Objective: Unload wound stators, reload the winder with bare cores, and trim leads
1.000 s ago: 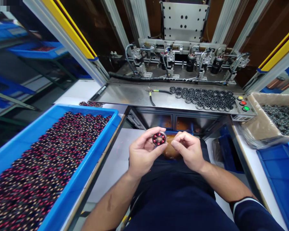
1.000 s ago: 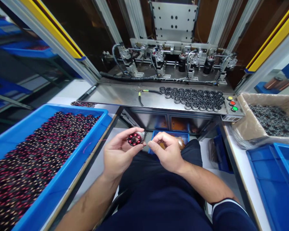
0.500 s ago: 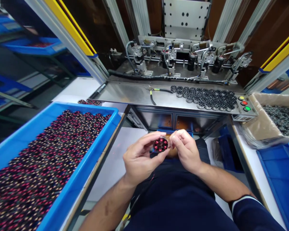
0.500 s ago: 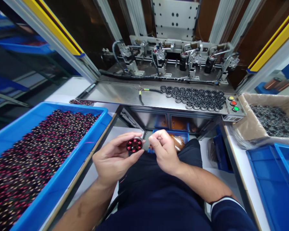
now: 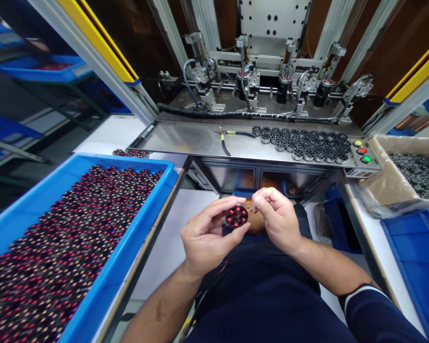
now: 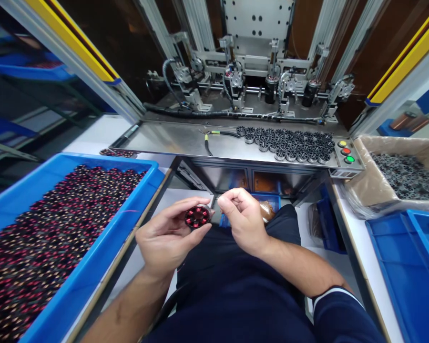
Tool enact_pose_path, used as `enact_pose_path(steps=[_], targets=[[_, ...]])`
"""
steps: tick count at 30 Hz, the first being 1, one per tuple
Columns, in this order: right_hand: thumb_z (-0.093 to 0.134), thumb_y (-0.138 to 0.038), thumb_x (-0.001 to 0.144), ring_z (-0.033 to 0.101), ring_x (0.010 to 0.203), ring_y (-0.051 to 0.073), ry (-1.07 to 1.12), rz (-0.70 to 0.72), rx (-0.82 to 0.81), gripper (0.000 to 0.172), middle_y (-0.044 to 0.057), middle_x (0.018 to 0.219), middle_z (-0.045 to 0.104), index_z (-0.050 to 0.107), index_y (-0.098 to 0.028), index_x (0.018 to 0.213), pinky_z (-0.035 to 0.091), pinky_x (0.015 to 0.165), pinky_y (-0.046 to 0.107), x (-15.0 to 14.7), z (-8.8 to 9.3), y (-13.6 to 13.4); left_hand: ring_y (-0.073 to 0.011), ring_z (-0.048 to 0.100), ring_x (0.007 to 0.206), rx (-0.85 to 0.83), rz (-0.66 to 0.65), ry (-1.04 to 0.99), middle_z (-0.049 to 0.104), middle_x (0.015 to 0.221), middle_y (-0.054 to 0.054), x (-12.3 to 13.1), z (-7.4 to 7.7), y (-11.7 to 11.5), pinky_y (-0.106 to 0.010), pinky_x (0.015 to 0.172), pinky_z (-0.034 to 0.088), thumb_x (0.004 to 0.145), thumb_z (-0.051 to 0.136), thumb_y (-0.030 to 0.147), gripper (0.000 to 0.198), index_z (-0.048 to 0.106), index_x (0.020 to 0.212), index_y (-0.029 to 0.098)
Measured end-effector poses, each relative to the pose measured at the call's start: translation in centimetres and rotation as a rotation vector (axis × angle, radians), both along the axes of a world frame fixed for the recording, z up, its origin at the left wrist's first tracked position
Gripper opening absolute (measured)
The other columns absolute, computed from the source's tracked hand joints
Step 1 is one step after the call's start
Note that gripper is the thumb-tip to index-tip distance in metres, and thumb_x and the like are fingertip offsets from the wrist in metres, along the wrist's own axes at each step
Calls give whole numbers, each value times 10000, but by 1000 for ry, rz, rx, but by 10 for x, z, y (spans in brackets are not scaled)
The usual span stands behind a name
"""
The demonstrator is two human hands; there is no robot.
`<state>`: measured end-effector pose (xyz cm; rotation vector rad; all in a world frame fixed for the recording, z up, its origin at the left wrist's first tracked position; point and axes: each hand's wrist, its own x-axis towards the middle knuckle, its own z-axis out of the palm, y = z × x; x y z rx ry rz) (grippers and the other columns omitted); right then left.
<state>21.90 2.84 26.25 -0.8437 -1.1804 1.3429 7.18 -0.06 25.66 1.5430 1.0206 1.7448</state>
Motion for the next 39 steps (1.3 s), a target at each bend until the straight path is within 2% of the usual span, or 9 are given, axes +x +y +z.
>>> enact_pose_path(steps=[4,6,9,12,18,25,29,34,39], targets=[[803,-481,770,556,679,127,82,123,-10,375,-9,781,595,594,-214,931,483,651,275,3,-3,-3,-212,777,912,-76,-1,-69,799,1055,-72,-3,4,1,-288,819,654,667,860,81,425,750,1061,198],[802,-447,782,557,676,127,82,164,28,322,-7,768,593,606,-214,886,489,655,279,4,-2,-3,-207,780,904,-82,-18,-93,802,1050,-72,-3,6,1,-272,816,651,664,859,71,428,752,1059,197],[733,-395,862,564,689,134,16,111,158,249,2,731,598,614,-202,758,493,673,288,7,1,-4,-199,782,891,-63,-19,-98,807,1024,-70,-2,8,1,-249,806,648,648,861,51,437,758,1050,186],[713,-309,889,571,704,130,-36,19,284,214,1,731,610,622,-193,734,488,693,284,8,2,-5,-194,782,891,-24,-23,-63,806,1022,-67,-1,7,1,-239,807,643,636,852,28,459,758,1056,188],[738,-258,872,582,689,116,33,106,245,89,-5,761,623,684,-191,849,495,665,260,8,2,-7,-206,776,901,38,-7,23,802,1019,-75,-3,4,0,-274,823,646,642,825,11,479,751,1080,191],[721,-229,890,606,685,110,12,-6,338,123,-6,731,648,688,-186,779,507,665,242,10,4,-8,-212,767,930,50,-9,67,798,1041,-72,-3,3,-2,-298,868,633,639,827,16,514,746,1111,202],[694,-228,907,633,754,140,-58,38,429,48,26,812,670,712,-184,907,525,702,283,20,3,-6,-179,768,908,24,-80,24,802,1033,-48,-4,6,-1,-239,850,622,658,811,25,514,744,1129,219],[657,-156,915,640,817,158,-183,29,648,149,64,889,690,711,-174,1053,543,718,302,29,10,2,-154,772,893,-6,-162,-30,809,1014,-29,-3,10,0,-186,846,605,655,807,25,501,752,1112,223],[681,-124,891,623,702,132,-235,-49,690,56,37,772,673,714,-169,887,530,631,264,26,14,-2,-171,772,907,-6,-169,-14,806,1032,-44,-2,9,0,-210,843,614,660,801,21,517,745,1134,221]])
